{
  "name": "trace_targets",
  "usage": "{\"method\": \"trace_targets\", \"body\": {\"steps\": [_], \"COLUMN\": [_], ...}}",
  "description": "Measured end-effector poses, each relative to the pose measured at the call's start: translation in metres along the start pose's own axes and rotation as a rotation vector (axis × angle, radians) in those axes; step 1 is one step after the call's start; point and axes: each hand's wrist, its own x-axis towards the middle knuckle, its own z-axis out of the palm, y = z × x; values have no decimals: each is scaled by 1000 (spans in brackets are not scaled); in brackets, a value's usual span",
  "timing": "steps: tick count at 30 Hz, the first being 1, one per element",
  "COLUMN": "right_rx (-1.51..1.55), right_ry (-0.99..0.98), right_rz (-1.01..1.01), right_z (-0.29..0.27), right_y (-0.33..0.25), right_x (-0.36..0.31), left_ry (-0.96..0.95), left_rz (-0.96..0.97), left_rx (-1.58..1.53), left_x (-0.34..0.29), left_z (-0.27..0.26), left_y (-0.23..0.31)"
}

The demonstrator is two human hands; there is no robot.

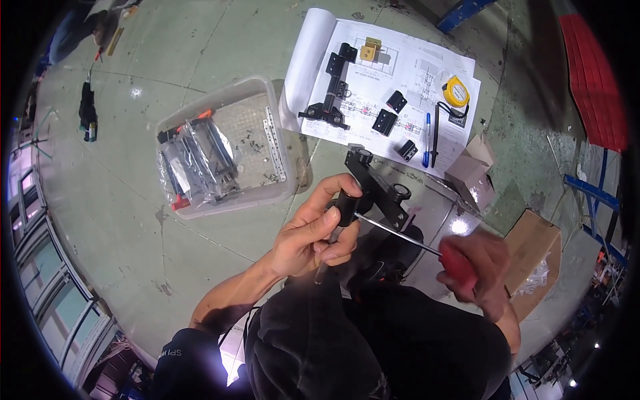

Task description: The person assembles metal brackets onto large metal frames by hand, using a screwdriver and an Allen key to secure them with screws according to an instruction sheet.

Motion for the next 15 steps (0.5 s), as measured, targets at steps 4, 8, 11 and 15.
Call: {"method": "trace_targets", "body": {"steps": [4,8,11,15], "right_rx": [1301,789,631,64], "right_ry": [-74,77,407,128], "right_rz": [940,658,382,-14], "right_z": [15,37,34,13], "right_y": [-7,-2,2,20], "right_x": [1,-2,0,5], "left_ry": [39,17,13,69], "left_rz": [8,2,-32,-11], "left_rx": [-13,-97,-155,-180], "left_x": [-6,0,1,-2], "left_z": [-3,-2,-4,-6], "left_y": [-1,-3,-1,-2]}}
